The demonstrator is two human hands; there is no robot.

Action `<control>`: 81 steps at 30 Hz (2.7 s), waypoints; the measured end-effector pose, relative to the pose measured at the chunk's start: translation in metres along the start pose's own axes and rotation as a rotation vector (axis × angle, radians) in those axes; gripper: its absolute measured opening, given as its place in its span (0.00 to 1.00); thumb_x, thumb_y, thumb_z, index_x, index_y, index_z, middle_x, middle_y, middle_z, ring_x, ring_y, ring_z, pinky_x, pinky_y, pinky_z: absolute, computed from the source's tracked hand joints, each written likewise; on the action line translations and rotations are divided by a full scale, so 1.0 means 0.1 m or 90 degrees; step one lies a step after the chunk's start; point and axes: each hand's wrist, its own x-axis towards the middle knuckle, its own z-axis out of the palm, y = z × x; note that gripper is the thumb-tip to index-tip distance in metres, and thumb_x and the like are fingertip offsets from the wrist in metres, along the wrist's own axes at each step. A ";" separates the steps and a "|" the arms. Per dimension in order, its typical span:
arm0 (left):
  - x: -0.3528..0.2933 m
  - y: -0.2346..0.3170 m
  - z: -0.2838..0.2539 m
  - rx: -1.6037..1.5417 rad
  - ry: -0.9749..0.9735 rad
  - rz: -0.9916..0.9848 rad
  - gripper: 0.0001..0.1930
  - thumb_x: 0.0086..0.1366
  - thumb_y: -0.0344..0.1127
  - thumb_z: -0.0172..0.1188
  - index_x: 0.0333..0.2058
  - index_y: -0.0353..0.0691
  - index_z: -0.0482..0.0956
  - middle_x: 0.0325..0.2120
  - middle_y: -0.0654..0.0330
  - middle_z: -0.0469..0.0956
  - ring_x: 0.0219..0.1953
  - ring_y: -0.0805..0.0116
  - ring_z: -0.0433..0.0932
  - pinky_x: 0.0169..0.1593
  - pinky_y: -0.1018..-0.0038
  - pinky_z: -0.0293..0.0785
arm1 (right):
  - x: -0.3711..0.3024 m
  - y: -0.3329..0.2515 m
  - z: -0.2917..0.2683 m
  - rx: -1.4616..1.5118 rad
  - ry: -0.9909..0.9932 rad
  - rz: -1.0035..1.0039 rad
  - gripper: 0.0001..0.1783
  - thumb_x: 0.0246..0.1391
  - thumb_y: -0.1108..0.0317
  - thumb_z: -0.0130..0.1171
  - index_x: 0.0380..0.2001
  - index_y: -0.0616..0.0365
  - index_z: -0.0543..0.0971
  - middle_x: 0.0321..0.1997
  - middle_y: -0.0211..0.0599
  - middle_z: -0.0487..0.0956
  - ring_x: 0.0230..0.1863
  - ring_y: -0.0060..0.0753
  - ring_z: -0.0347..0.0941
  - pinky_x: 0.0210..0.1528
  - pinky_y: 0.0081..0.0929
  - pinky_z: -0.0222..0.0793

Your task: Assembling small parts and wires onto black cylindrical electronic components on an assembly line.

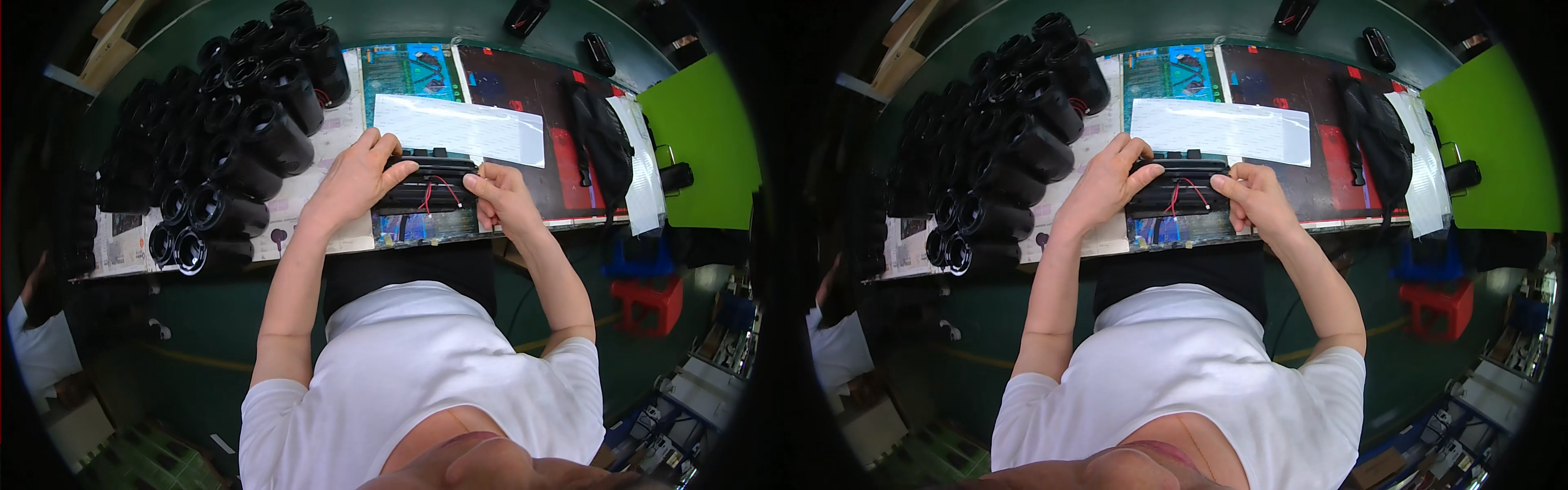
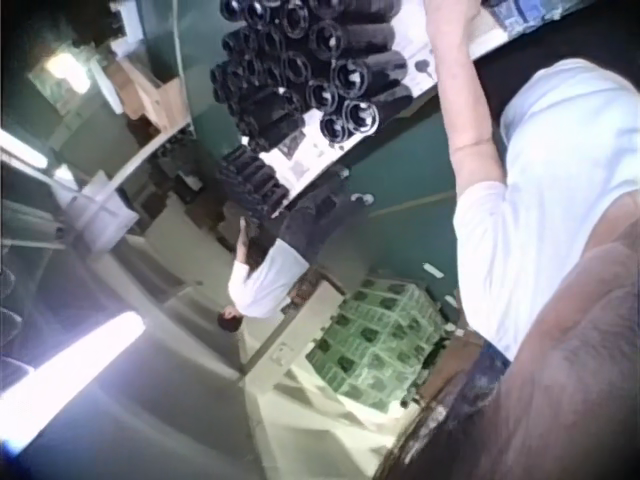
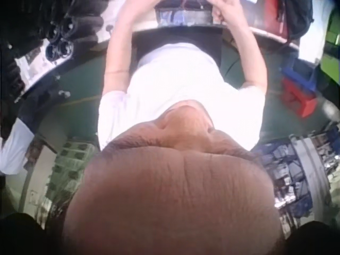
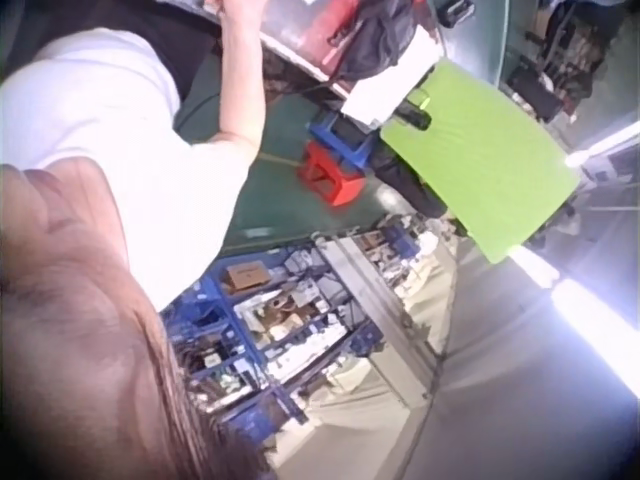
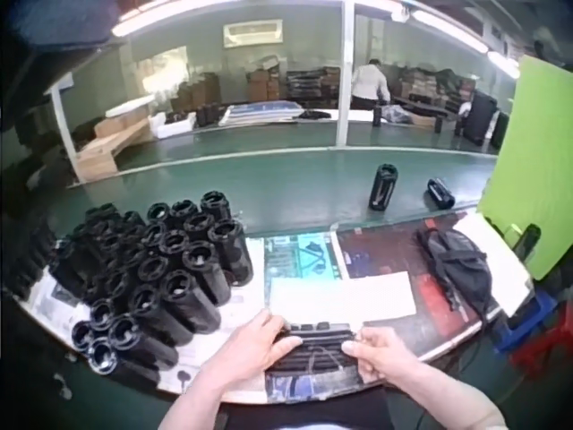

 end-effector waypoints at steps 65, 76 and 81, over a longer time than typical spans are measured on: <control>-0.17 0.05 0.09 0.006 0.229 0.127 0.06 0.60 0.28 0.72 0.31 0.35 0.83 0.34 0.55 0.76 0.41 0.53 0.75 0.45 0.59 0.73 | 0.25 0.16 0.25 -0.069 0.164 -0.389 0.02 0.60 0.78 0.67 0.37 0.64 0.85 0.43 0.34 0.87 0.45 0.21 0.79 0.52 0.23 0.74; -0.19 0.10 0.16 0.090 0.279 0.177 0.09 0.58 0.24 0.73 0.30 0.36 0.79 0.31 0.56 0.76 0.32 0.54 0.80 0.35 0.61 0.77 | 0.23 0.08 0.28 -0.220 0.195 -0.508 0.03 0.56 0.80 0.67 0.34 0.65 0.82 0.40 0.39 0.86 0.43 0.29 0.83 0.50 0.28 0.76; -0.20 0.14 0.18 0.175 0.276 0.175 0.09 0.59 0.27 0.73 0.30 0.38 0.79 0.31 0.57 0.76 0.30 0.55 0.82 0.34 0.62 0.78 | 0.22 0.07 0.28 -0.325 0.227 -0.599 0.05 0.54 0.81 0.69 0.31 0.63 0.81 0.39 0.40 0.86 0.41 0.34 0.85 0.45 0.29 0.78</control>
